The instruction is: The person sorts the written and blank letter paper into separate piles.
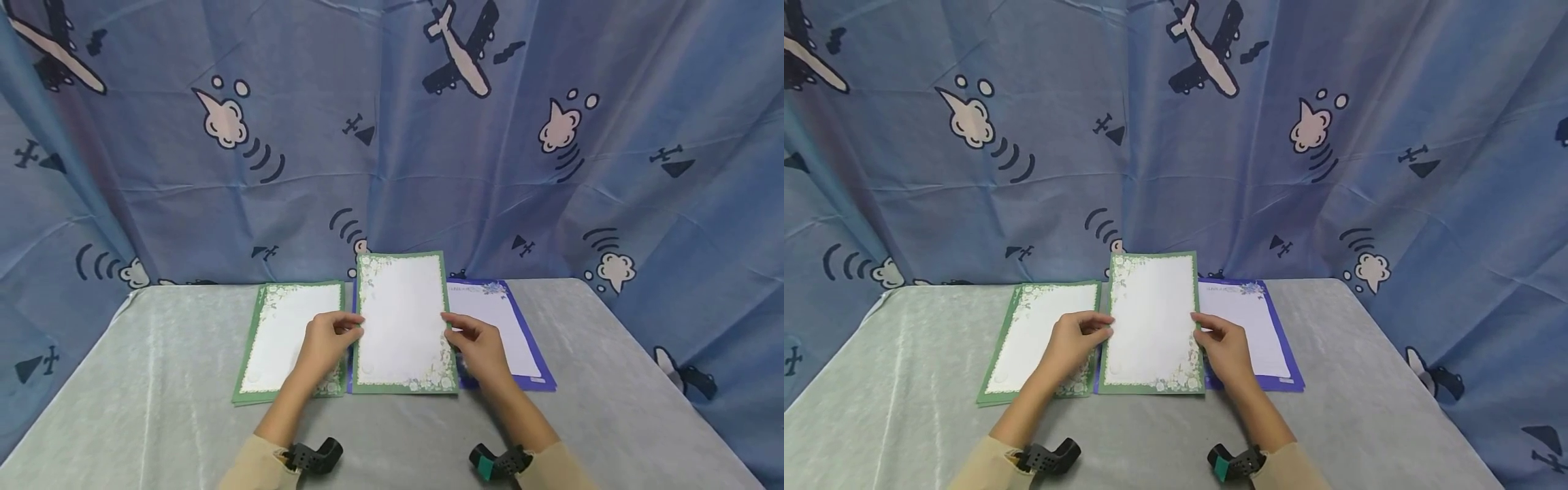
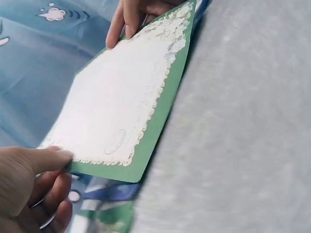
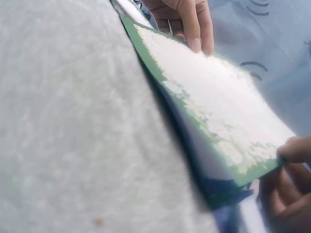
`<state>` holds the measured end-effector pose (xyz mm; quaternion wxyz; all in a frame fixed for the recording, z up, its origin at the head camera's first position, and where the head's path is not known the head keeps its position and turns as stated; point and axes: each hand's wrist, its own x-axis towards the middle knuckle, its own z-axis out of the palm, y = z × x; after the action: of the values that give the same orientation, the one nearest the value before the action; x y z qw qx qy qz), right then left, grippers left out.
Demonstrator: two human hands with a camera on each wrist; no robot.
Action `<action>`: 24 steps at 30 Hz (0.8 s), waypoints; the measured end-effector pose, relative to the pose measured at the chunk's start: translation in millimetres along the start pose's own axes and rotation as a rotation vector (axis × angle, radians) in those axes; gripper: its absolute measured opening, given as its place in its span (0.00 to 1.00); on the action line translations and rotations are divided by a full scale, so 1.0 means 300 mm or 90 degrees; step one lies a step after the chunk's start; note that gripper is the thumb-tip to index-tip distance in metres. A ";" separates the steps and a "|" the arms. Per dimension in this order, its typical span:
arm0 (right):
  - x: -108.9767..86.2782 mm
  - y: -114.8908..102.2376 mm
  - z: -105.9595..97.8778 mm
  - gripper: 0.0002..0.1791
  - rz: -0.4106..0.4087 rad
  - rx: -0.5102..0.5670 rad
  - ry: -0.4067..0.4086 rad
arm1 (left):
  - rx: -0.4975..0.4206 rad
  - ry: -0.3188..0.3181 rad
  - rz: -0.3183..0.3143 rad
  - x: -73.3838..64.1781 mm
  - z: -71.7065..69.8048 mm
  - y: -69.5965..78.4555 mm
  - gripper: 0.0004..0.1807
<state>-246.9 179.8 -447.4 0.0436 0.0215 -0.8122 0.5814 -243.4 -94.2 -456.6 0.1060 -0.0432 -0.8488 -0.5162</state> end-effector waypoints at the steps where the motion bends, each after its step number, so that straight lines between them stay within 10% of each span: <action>1: -0.001 -0.010 -0.003 0.19 0.001 0.001 -0.003 | -0.005 0.000 0.000 0.001 -0.006 0.009 0.08; 24: 0.009 -0.295 0.057 0.23 -0.052 0.043 -0.128 | 0.012 0.014 -0.016 -0.023 -0.241 0.165 0.15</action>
<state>-242.9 135.0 -369.2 -0.0151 0.1140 -0.7908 0.6012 -217.9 -135.2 -383.1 0.1093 -0.0261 -0.8527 -0.5101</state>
